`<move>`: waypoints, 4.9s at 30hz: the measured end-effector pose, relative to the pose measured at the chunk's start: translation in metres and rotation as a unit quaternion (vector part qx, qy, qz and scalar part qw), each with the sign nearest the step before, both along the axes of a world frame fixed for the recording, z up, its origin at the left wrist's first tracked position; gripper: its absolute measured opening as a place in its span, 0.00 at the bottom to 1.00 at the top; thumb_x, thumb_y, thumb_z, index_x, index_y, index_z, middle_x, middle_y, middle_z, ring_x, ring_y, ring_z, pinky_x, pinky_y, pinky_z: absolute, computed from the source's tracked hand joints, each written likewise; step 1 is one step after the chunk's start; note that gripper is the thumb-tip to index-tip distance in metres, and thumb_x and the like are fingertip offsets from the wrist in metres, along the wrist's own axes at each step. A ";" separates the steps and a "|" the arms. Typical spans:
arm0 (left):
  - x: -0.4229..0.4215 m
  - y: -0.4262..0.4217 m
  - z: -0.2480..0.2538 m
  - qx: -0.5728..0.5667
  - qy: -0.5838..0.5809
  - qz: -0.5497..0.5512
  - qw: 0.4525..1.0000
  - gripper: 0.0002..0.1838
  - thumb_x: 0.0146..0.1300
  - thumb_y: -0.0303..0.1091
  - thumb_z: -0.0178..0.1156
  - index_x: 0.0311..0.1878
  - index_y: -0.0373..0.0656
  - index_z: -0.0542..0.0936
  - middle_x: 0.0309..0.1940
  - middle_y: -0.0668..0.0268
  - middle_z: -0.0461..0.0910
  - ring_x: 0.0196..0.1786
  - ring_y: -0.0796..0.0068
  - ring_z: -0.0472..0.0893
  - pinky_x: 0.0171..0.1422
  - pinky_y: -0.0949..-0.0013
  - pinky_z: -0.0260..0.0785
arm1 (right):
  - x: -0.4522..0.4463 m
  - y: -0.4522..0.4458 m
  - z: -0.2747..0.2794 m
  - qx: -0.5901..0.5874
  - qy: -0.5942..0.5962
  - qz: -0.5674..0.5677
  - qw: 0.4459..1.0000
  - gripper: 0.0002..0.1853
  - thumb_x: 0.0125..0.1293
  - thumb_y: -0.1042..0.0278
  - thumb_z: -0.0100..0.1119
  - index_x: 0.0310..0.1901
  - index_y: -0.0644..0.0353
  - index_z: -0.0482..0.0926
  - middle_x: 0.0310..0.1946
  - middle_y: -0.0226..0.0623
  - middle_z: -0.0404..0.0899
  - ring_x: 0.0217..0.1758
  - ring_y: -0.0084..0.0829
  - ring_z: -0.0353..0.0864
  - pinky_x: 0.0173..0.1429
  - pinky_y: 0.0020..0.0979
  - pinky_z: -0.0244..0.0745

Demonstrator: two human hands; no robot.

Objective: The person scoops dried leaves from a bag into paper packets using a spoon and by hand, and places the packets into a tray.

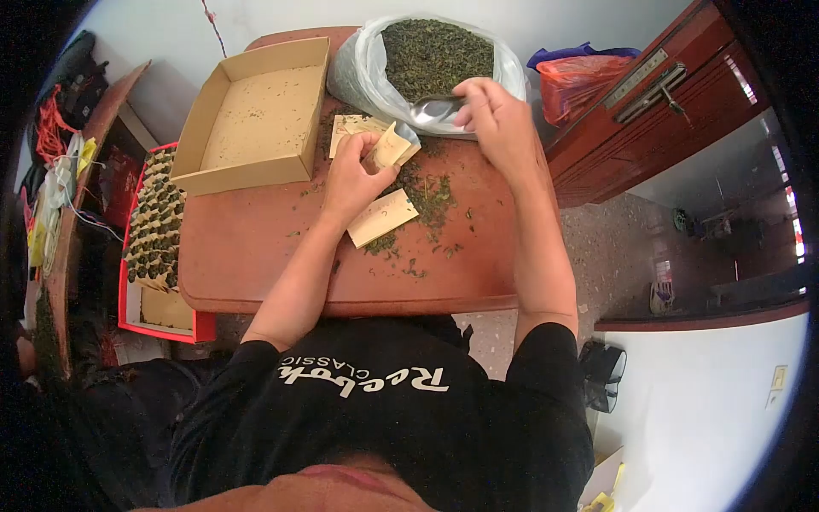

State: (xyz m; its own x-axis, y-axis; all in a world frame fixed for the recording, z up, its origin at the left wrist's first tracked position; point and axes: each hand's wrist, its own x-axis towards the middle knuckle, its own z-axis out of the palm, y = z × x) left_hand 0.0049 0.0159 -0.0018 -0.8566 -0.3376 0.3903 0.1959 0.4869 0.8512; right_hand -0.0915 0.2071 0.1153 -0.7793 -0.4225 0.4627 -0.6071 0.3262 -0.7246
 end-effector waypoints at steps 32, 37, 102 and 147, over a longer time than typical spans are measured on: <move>-0.002 0.001 -0.002 0.006 0.008 0.006 1.000 0.26 0.50 0.35 0.72 0.52 0.37 0.75 0.48 0.58 0.74 0.51 0.63 0.77 0.58 0.63 0.70 | -0.100 -0.007 -0.034 -0.173 -0.306 -0.021 0.936 0.13 0.68 0.70 0.47 0.45 0.69 0.79 0.24 0.37 0.80 0.21 0.20 0.73 0.21 0.21 0.62; -0.001 0.001 -0.002 -0.001 0.005 0.010 1.000 0.27 0.51 0.34 0.73 0.52 0.36 0.75 0.48 0.58 0.75 0.52 0.64 0.77 0.59 0.63 0.71 | -0.072 0.006 -0.012 -0.169 -0.309 0.020 0.936 0.11 0.69 0.71 0.49 0.41 0.67 0.80 0.21 0.34 0.79 0.17 0.18 0.70 0.17 0.19 0.58; -0.004 0.000 -0.005 0.009 0.012 -0.007 1.000 0.27 0.50 0.38 0.71 0.52 0.38 0.74 0.48 0.56 0.73 0.52 0.59 0.77 0.60 0.60 0.70 | -0.039 0.001 -0.008 -0.110 -0.273 0.031 0.955 0.11 0.70 0.66 0.50 0.40 0.63 0.81 0.20 0.32 0.78 0.18 0.17 0.70 0.19 0.21 0.60; -0.005 0.002 -0.007 0.085 0.034 -0.045 0.995 0.27 0.54 0.30 0.70 0.57 0.39 0.71 0.50 0.64 0.75 0.52 0.70 0.79 0.48 0.69 0.76 | -0.095 -0.040 -0.065 0.125 -0.014 -0.090 0.988 0.17 0.69 0.61 0.44 0.40 0.62 0.82 0.24 0.43 0.85 0.32 0.39 0.86 0.45 0.37 0.78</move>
State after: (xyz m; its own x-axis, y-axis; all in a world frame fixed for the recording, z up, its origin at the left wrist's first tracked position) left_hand 0.0001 0.0178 -0.0086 -0.8604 -0.3268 0.3911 0.2914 0.3143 0.9035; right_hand -0.1863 0.1673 0.0500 -0.8632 -0.3736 0.3396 -0.5041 0.5978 -0.6233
